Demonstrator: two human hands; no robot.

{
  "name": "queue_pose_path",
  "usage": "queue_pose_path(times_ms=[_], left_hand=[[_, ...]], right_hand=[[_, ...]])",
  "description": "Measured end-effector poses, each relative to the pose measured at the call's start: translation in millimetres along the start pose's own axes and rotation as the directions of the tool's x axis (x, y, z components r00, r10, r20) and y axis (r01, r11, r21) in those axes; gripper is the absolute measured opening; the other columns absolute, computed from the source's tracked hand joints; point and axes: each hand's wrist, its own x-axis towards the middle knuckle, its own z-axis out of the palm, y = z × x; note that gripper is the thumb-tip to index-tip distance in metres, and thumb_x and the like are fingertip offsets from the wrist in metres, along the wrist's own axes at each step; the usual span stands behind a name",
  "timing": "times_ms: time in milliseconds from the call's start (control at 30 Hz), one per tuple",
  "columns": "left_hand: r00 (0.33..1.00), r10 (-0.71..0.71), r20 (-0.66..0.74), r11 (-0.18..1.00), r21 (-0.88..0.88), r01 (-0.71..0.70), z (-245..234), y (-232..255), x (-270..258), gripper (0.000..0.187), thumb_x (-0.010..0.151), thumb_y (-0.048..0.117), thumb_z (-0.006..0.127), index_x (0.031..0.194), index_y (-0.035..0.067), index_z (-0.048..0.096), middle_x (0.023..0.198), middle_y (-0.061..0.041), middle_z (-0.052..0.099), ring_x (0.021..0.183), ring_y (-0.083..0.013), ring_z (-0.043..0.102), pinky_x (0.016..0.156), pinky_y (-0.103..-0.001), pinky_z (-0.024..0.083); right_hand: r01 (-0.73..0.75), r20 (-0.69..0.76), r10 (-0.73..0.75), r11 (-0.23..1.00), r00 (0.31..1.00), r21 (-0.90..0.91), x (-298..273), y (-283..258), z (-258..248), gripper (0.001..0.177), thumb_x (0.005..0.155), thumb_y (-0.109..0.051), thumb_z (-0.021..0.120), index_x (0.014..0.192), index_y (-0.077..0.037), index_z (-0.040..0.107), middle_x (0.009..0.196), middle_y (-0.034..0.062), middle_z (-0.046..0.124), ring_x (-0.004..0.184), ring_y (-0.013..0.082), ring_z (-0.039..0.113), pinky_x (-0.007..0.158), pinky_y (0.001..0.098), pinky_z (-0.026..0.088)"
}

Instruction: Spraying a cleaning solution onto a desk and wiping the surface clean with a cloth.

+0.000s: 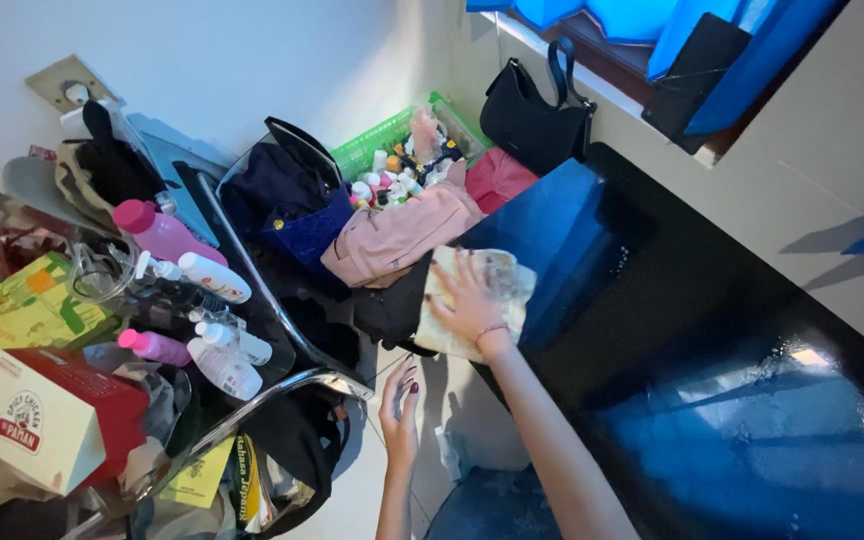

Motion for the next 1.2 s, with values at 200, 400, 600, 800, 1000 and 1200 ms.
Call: queue_pose_path(times_ms=[200, 400, 600, 800, 1000, 1200], left_hand=[[1.000, -0.008, -0.011, 0.999, -0.037, 0.008, 4, 1, 2, 0.039, 0.092, 0.018, 0.052, 0.129, 0.007, 0.057, 0.131, -0.010, 0.060, 0.119, -0.0250, 0.058, 0.100, -0.038, 0.046], [1.000, -0.004, -0.002, 0.999, -0.036, 0.004, 4, -11, 1, 0.040, 0.091, 0.020, 0.054, 0.129, 0.008, 0.057, 0.131, -0.010, 0.061, 0.120, -0.0265, 0.059, 0.101, -0.039, 0.045], [0.999, -0.045, 0.026, 0.999, -0.025, 0.045, 16, 0, 6, 0.039, 0.090, 0.016, 0.051, 0.128, 0.007, 0.058, 0.128, -0.009, 0.062, 0.118, -0.0245, 0.058, 0.101, -0.037, 0.045], [0.996, -0.022, 0.088, 0.999, -0.033, 0.025, 24, -6, 17, 0.038, 0.092, 0.021, 0.051, 0.128, 0.011, 0.058, 0.130, -0.010, 0.061, 0.120, -0.0249, 0.058, 0.103, -0.040, 0.044], [0.997, 0.004, 0.079, 0.998, -0.058, 0.000, 28, -12, 17, 0.036, 0.092, 0.021, 0.053, 0.125, 0.010, 0.060, 0.127, -0.010, 0.062, 0.117, -0.0242, 0.059, 0.100, -0.037, 0.045], [0.996, -0.007, 0.086, 0.999, -0.046, 0.011, 29, -4, 14, 0.036, 0.091, 0.020, 0.052, 0.125, 0.008, 0.060, 0.125, -0.010, 0.063, 0.117, -0.0245, 0.059, 0.100, -0.037, 0.045]], right_hand=[[0.139, -0.073, -0.151, 0.978, 0.986, -0.154, -16, -4, 10, 0.079, 0.082, -0.074, 0.035, 0.148, -0.032, 0.030, 0.155, 0.0156, 0.023, 0.143, 0.0387, 0.014, 0.113, 0.0575, 0.004], [-0.037, 0.154, 0.045, 0.998, 0.987, -0.051, -43, -10, -33, 0.073, 0.086, -0.068, 0.027, 0.150, -0.035, 0.018, 0.160, 0.0090, 0.008, 0.146, 0.0353, 0.006, 0.115, 0.0543, 0.002], [-0.137, 0.045, 0.144, 0.980, 0.989, -0.142, -77, 30, -69, 0.067, 0.089, -0.062, 0.031, 0.150, -0.035, 0.023, 0.156, 0.0101, 0.020, 0.143, 0.0333, 0.016, 0.113, 0.0524, 0.003], [-0.224, 0.052, 0.231, 0.968, 0.972, -0.117, -83, 80, -100, 0.067, 0.090, -0.062, 0.027, 0.151, -0.035, 0.018, 0.160, 0.0076, 0.008, 0.147, 0.0280, 0.004, 0.115, 0.0503, 0.004], [-0.320, 0.084, 0.331, 0.939, 0.940, -0.122, -51, 73, -102, 0.067, 0.089, -0.063, 0.023, 0.150, -0.039, 0.015, 0.161, 0.0033, 0.004, 0.148, 0.0276, 0.000, 0.115, 0.0517, -0.001], [-0.217, -0.063, 0.209, 0.964, 0.976, -0.152, 6, 68, -47, 0.063, 0.091, -0.057, 0.030, 0.148, -0.029, 0.031, 0.158, 0.0113, 0.015, 0.147, 0.0290, 0.008, 0.114, 0.0498, 0.011]])
